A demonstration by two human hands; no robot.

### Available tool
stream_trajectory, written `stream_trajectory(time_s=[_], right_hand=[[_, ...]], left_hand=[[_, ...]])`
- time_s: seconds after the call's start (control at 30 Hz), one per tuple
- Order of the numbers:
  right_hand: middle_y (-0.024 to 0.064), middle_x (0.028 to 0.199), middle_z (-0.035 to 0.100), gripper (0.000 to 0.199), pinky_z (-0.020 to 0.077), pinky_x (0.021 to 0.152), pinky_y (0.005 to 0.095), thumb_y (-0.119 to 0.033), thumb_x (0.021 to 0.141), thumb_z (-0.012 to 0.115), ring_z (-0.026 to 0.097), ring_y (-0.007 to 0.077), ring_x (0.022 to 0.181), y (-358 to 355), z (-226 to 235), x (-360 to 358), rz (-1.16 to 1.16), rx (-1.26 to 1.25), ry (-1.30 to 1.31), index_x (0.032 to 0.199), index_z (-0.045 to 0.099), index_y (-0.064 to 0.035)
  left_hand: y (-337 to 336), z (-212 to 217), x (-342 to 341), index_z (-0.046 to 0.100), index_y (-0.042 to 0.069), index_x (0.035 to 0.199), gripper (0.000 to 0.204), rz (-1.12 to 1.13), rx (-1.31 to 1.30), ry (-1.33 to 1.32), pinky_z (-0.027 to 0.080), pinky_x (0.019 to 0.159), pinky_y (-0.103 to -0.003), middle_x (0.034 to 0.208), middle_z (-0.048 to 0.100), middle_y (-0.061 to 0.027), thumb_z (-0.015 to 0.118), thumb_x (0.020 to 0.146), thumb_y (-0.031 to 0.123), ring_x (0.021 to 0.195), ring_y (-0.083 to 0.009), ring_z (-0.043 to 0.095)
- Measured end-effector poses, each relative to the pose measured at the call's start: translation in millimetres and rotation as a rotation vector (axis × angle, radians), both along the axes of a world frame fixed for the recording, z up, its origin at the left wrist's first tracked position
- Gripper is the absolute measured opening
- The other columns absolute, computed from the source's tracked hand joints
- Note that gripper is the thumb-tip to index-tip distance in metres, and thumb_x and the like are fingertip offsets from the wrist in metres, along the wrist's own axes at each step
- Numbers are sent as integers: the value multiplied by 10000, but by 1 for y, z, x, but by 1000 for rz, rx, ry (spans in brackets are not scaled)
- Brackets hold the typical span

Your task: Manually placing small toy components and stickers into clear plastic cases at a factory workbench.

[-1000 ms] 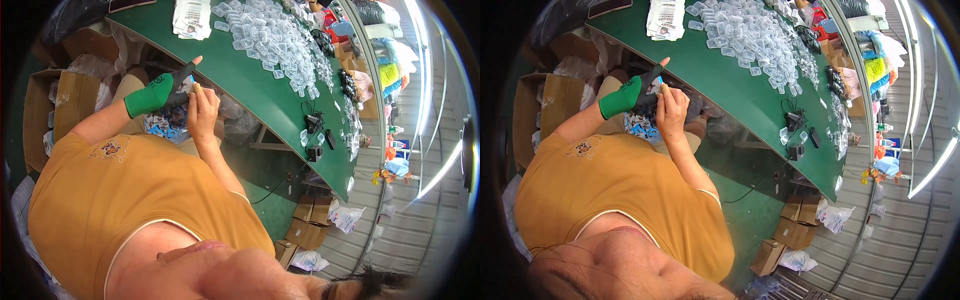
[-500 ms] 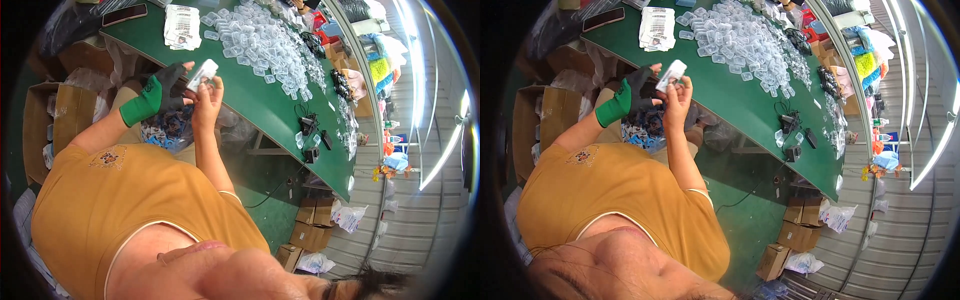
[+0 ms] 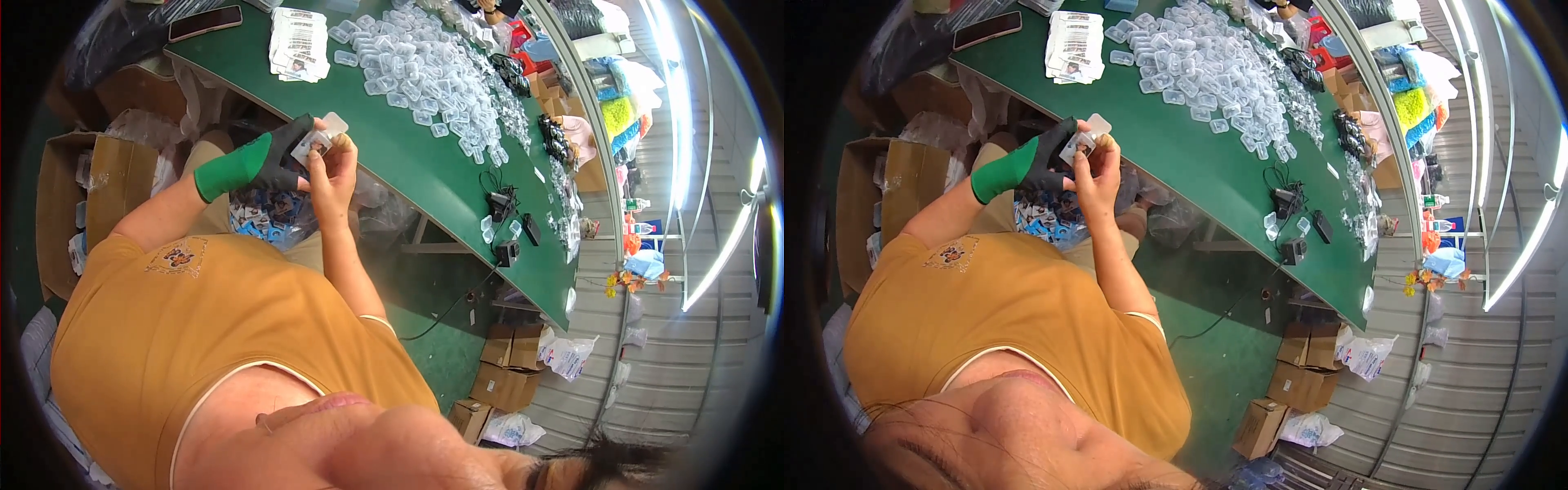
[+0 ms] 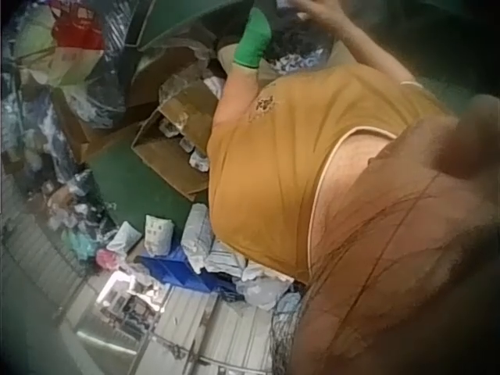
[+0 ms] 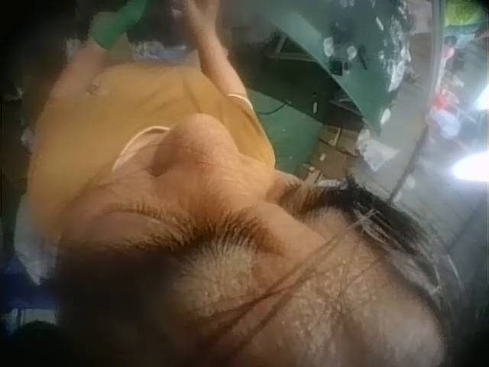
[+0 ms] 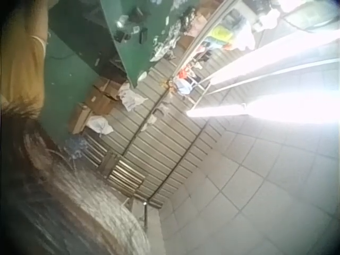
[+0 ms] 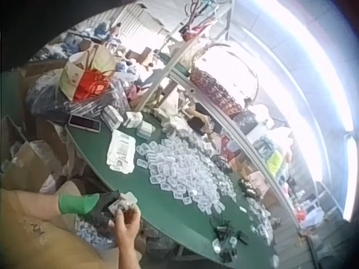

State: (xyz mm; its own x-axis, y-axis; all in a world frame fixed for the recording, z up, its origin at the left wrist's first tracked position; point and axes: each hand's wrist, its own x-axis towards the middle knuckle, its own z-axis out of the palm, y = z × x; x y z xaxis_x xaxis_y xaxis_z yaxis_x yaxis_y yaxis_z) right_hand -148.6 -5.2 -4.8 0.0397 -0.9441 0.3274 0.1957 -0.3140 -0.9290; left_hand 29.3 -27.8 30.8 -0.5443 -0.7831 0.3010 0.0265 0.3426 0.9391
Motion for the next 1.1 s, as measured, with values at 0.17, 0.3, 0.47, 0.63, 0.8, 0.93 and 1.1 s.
stream_trajectory(time_s=[0.17,0.3,0.47,0.63,0.8,0.93,1.1], right_hand=[[74,1267,628,424,524,875,250,23,980,606,590,91,1010,17,21,1,-69,133,150,1371,453,-41],[74,1300,628,381,524,879,234,35,990,594,594,88,1006,14,16,3,-20,143,21,1342,471,-42],[31,1171,639,243,514,879,241,-17,1032,576,601,91,1001,13,21,12,-31,-43,-52,1270,527,-32],[36,1016,662,228,530,814,316,-247,1073,544,635,150,907,-3,15,-12,23,193,-534,1173,620,-56],[42,992,675,268,512,715,293,-266,1062,583,615,148,765,-13,13,-28,366,404,-311,1198,622,-39],[49,999,687,266,503,692,284,-256,1057,592,605,144,760,-6,29,-23,319,367,-213,1209,620,-39],[51,1020,691,160,526,745,284,-153,1038,607,630,136,831,0,36,-22,321,394,-238,1146,648,-43]], left_hand=[[1,-8,-11,361,122,1476,896,59,35,-33,540,758,-298,1173,605,-60,870,743,210,967,-145,604],[9,-9,-19,373,116,1464,823,117,68,-74,551,771,-327,1176,615,-79,831,785,192,968,-166,627],[6,-30,-31,448,85,1393,644,319,-107,-14,558,849,-393,1156,638,-178,747,823,105,1003,-253,677],[10,-32,-14,473,82,1383,622,313,-215,-49,556,846,-396,1154,644,-187,706,806,57,956,-302,684],[15,-8,-11,419,132,1500,774,319,-461,-95,559,831,-381,1103,667,-160,683,784,1,899,-274,679],[18,7,-5,210,171,1646,1032,167,-146,-135,556,812,-344,994,693,-107,675,746,-21,818,-201,676],[11,1,0,198,182,1655,1041,106,-199,-152,563,808,-333,989,706,-117,627,740,-67,806,-205,679]])
